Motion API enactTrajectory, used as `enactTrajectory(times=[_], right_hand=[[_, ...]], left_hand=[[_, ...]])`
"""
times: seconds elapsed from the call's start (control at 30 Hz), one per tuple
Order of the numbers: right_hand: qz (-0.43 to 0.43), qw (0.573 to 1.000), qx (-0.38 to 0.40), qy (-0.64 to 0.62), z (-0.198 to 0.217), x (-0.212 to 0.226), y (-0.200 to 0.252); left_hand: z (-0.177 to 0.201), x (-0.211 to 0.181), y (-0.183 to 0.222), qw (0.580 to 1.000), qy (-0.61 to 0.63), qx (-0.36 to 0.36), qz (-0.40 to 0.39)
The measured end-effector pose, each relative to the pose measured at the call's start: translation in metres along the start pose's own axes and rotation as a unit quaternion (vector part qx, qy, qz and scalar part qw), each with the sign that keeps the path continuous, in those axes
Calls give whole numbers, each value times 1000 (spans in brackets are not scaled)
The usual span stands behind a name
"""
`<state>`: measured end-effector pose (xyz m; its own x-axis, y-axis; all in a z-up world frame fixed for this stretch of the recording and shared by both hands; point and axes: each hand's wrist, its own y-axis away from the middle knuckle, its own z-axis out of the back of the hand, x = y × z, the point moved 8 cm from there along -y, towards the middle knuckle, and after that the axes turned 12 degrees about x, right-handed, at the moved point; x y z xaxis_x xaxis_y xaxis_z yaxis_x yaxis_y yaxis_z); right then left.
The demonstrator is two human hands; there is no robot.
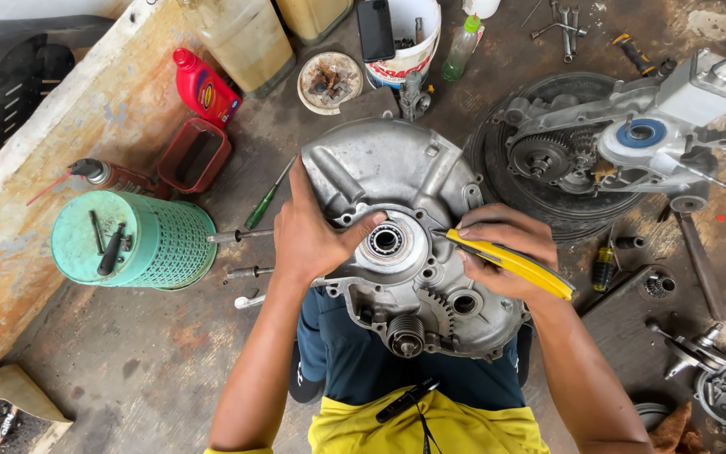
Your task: The person sits on the workshop floor with a motorcycle engine crankcase cover on their lap and scrapes old gasket material from its mating surface using a yellow utility knife. They rotate the cover to reach different edges, then scrape around the bearing bore and finally pick up a hex key.
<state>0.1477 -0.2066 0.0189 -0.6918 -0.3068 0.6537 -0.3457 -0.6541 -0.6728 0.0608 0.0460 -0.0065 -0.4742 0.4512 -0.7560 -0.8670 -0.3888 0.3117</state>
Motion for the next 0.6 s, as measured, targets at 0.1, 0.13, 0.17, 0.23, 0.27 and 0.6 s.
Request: enactTrajectory(times=[0.1,0.13,0.17,0.23,0.27,0.6], right_hand=[[2,1000,-5,15,1,1,4],[2,1000,-4,15,1,-1,4],[8,1000,-3,15,1,-1,6],[13,1000,-3,14,-1,1,5],[14,1000,-1,15,-2,4,3],[24,999,1,44,-1,4,2]], left_hand=[[-1,-1,5,1000,4,-4,5],[0,-2,4,1000,4,-5,5],[0,-3,4,1000,0,-4,4],[0,-2,4,1000,-5,-3,4],[0,-1,5,1000,-3,-2,5],[1,0,2,1000,7,3,4]])
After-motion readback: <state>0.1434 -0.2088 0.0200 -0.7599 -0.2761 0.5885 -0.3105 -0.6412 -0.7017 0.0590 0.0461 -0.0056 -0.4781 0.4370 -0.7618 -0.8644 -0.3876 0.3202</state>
